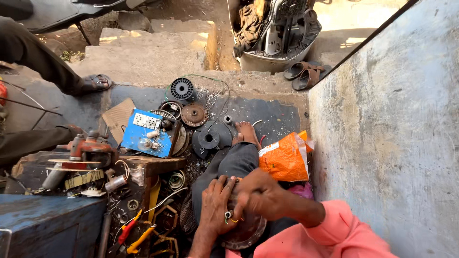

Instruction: The person disassembles and repairs a ceiling fan motor assembly by hand and using a screwdriver to remove and replace screws.

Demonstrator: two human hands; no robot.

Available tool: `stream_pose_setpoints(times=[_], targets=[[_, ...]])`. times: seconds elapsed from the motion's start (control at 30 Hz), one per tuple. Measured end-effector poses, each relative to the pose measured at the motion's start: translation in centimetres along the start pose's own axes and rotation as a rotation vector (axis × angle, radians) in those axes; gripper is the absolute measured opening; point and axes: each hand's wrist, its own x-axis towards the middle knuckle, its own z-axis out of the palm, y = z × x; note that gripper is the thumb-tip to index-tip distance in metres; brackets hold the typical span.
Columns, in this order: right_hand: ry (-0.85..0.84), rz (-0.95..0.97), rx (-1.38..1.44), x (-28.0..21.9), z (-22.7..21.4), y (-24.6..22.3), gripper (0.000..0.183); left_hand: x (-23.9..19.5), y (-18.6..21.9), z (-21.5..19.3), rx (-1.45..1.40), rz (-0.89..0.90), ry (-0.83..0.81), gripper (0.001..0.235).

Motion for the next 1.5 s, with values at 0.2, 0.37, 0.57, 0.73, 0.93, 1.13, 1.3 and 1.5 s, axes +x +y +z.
stream_pose_setpoints(times=[0.2,0.37,0.57,0.73,0.93,1.13,1.3,1.5], targets=[[0.494,0.05,-0.346,-2.3,4.7,-1.1,0.038,-1.3,0.0,1.3,0.031,-0.123,-0.045,0.077],[0.185,0.217,-0.2,2.5,2.1,-2.4,0.035,0.1,-1.0,1.7,0.051,-0.103,0.032,0.065],[-1.138,0.117,0.535,7.1,-0.4,-2.6,0.045,0.1,-0.9,1.9,0.046,-0.069,0.011,0.064],[-0.417,-0.022,0.272,3.9,1.9,-1.2,0.035,-0.2,-1.2,2.4,0.021,-0.039,-0.03,0.073],[0.127,0.205,0.105,1.0,2.6,-0.5,0.029,-0.5,-1.5,2.3,0.06,-0.019,0.01,0.077],[0.535,0.12,-0.241,0.3,2.9,3.9,0.024,0.0,-1.2,2.7,0.017,-0.074,0.036,0.071],[0.613,-0.016,0.373,3.0,-3.6,0.1,0.019,2.0,2.4,-0.5,-0.007,-0.489,0.091,0.082],[0.564,-0.018,-0.033,-0.9,-7.0,-4.7,0.049,1.3,4.9,0.4,0.212,-0.904,-0.035,0.097]])
